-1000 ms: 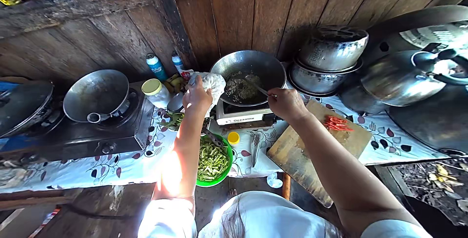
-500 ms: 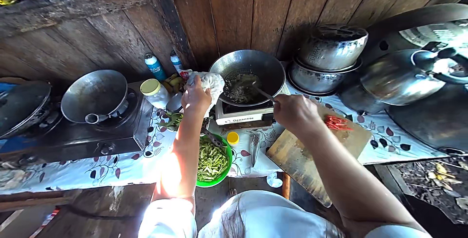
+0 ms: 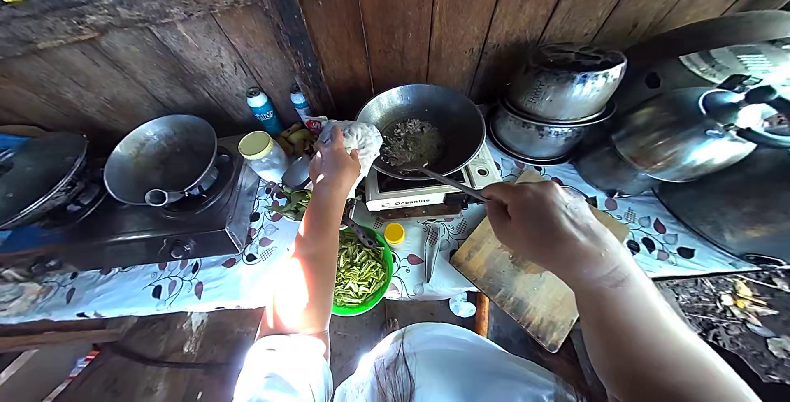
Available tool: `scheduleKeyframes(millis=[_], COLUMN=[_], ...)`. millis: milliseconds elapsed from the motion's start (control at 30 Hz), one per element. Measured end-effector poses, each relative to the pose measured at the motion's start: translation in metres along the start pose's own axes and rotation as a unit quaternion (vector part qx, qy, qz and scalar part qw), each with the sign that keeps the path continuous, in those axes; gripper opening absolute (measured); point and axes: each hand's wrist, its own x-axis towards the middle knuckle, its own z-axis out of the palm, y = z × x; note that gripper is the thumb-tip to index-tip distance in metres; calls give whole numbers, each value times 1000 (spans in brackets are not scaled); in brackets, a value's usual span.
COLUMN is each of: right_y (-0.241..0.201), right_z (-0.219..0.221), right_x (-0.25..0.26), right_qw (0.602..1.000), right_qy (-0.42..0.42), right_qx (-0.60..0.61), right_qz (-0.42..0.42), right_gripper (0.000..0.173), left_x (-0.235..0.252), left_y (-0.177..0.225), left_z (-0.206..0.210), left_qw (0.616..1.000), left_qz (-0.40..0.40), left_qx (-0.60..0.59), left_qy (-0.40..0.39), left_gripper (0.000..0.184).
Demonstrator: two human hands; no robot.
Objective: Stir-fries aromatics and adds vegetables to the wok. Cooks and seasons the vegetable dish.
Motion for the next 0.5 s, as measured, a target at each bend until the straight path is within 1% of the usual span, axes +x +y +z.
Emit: scheduleKeyframes(millis=[67, 133, 233, 300, 400, 500], right_y=[-8, -11, -6, 2, 16, 24], right_z=[6, 25, 53, 60, 48, 15], right_x=[11, 37, 74, 85, 74, 38], right_qw=[998, 996, 996, 995, 995, 997], right_qy=[-46, -66, -51, -41, -36, -25], right_qx=[7, 23, 29, 28, 18, 8], right_qz=[34, 57, 72, 86, 87, 78], right_gripper=[23, 25, 30, 31, 29, 27], left_x=[0, -1, -2, -2, -2, -2], left_y=[0, -1, -2, -2, 0, -1], left_z=[2, 1, 0, 0, -1, 0], left_qw=[1000, 1000, 1000, 1000, 1000, 1000], left_qz=[0, 2, 4, 4, -2, 1], left_qx=[-3, 0, 5, 5, 10, 10], left_qy=[1, 0, -3, -1, -4, -5], left_gripper=[63, 63, 63, 63, 64, 64])
